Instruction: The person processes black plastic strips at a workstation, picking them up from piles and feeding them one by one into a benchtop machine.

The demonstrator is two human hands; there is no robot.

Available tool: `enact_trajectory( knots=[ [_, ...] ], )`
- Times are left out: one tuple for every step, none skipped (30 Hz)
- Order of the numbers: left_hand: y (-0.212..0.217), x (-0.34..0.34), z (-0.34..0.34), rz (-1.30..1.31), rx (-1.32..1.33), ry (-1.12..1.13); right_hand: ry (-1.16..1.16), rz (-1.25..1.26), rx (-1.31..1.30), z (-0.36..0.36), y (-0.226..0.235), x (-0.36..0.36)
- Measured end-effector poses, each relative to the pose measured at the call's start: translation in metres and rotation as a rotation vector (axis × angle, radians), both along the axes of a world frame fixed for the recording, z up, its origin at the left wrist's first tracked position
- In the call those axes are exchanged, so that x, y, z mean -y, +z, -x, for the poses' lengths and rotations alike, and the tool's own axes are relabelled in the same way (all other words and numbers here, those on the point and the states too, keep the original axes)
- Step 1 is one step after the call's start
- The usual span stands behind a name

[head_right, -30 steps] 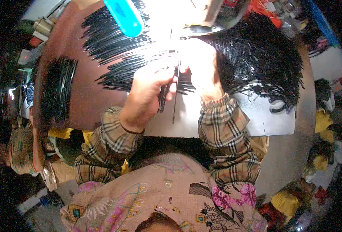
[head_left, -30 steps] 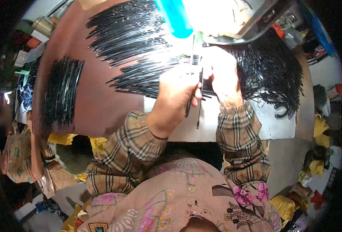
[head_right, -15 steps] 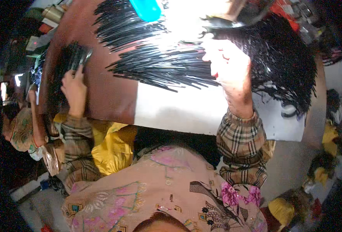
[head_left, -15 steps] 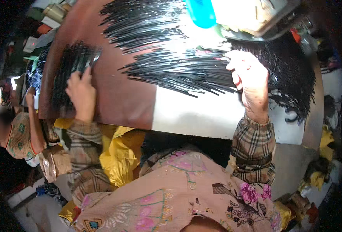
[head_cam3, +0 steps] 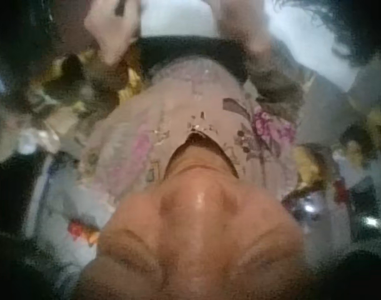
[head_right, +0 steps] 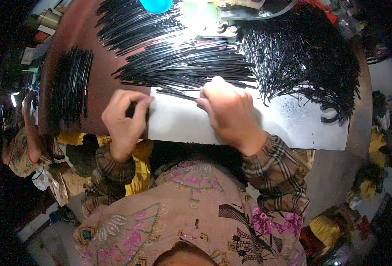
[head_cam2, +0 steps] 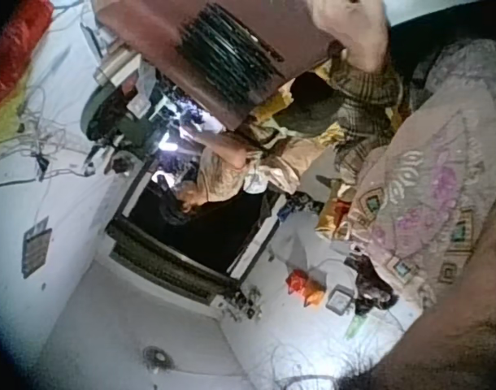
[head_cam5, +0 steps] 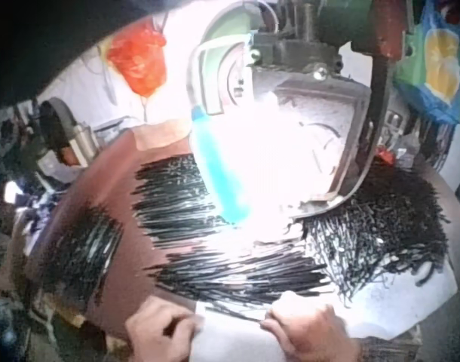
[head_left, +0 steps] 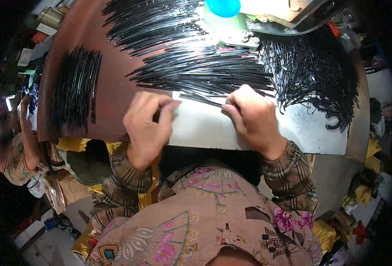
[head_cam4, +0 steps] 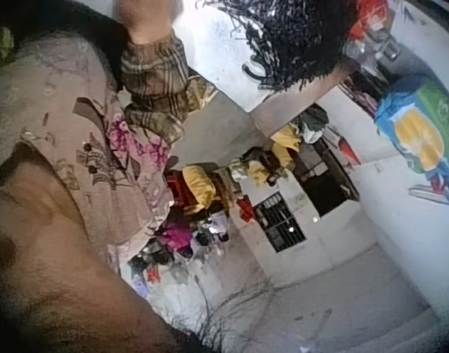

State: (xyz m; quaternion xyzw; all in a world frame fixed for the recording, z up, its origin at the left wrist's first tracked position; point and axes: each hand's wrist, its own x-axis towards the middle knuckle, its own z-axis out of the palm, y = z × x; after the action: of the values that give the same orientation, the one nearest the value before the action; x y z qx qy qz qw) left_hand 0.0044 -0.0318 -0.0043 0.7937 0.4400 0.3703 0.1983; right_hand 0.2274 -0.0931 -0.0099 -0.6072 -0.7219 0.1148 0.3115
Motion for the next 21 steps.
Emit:
enact_trajectory(
  knots=[
    [0.005,0.006,-0.006,0.105,0.062,-0.042,-0.032,0.014,-0.073,-0.004,0.002,0.004],
    [0.007,0.011,-0.012,0.211,0.124,-0.087,-0.068,0.028,-0.144,-0.008,0.004,0.007],
    [0.005,0.014,-0.020,0.267,0.128,-0.145,-0.086,-0.005,-0.126,-0.013,0.006,0.013],
    [0.002,0.018,-0.032,0.377,0.230,-0.153,-0.113,-0.007,-0.115,-0.014,0.008,0.017],
    [0.000,0.020,-0.043,0.528,0.336,-0.135,-0.112,-0.045,-0.141,-0.010,0.011,0.019],
    [-0.005,0.022,-0.053,0.685,0.434,-0.112,-0.109,-0.080,-0.170,-0.006,0.008,0.019],
    [-0.005,0.020,-0.063,0.724,0.533,-0.125,-0.134,-0.131,-0.154,-0.001,0.005,0.018],
    [-0.006,0.016,-0.073,0.764,0.630,-0.136,-0.174,-0.163,-0.185,0.002,0.001,0.017],
    [-0.010,0.012,-0.083,0.764,0.703,-0.197,-0.188,-0.163,-0.195,0.000,-0.005,0.017],
    [-0.009,0.010,-0.089,0.893,0.773,-0.210,-0.200,-0.164,-0.207,-0.003,-0.008,0.019],
    [-0.007,0.010,-0.094,0.849,0.751,-0.218,-0.241,-0.095,-0.181,-0.010,-0.005,0.025],
    [-0.006,0.010,-0.093,0.797,0.720,-0.207,-0.249,-0.098,-0.187,-0.018,-0.008,0.029],
    [-0.001,0.012,-0.094,0.757,0.782,-0.187,-0.392,-0.118,-0.159,-0.030,-0.007,0.034],
    [0.004,0.012,-0.092,0.737,0.774,-0.161,-0.532,-0.137,-0.132,-0.041,-0.005,0.038],
    [0.002,0.013,-0.088,0.746,0.774,-0.182,-0.579,-0.154,-0.102,-0.052,-0.004,0.041],
    [-0.001,0.013,-0.085,0.754,0.774,-0.201,-0.625,-0.170,-0.072,-0.060,-0.002,0.044],
    [-0.003,0.013,-0.084,0.753,0.770,-0.202,-0.648,-0.115,-0.140,-0.062,0.000,0.046],
    [-0.005,0.014,-0.083,0.704,0.714,-0.236,-0.651,-0.117,-0.143,-0.063,0.003,0.046],
    [-0.005,0.015,-0.083,0.655,0.657,-0.268,-0.658,-0.071,-0.093,-0.063,0.004,0.046],
    [-0.004,0.016,-0.082,0.653,0.655,-0.269,-0.665,-0.026,-0.043,-0.063,0.005,0.046],
    [-0.002,0.017,-0.082,0.640,0.604,-0.260,-0.666,-0.029,-0.047,-0.062,0.003,0.044]
  ],
)
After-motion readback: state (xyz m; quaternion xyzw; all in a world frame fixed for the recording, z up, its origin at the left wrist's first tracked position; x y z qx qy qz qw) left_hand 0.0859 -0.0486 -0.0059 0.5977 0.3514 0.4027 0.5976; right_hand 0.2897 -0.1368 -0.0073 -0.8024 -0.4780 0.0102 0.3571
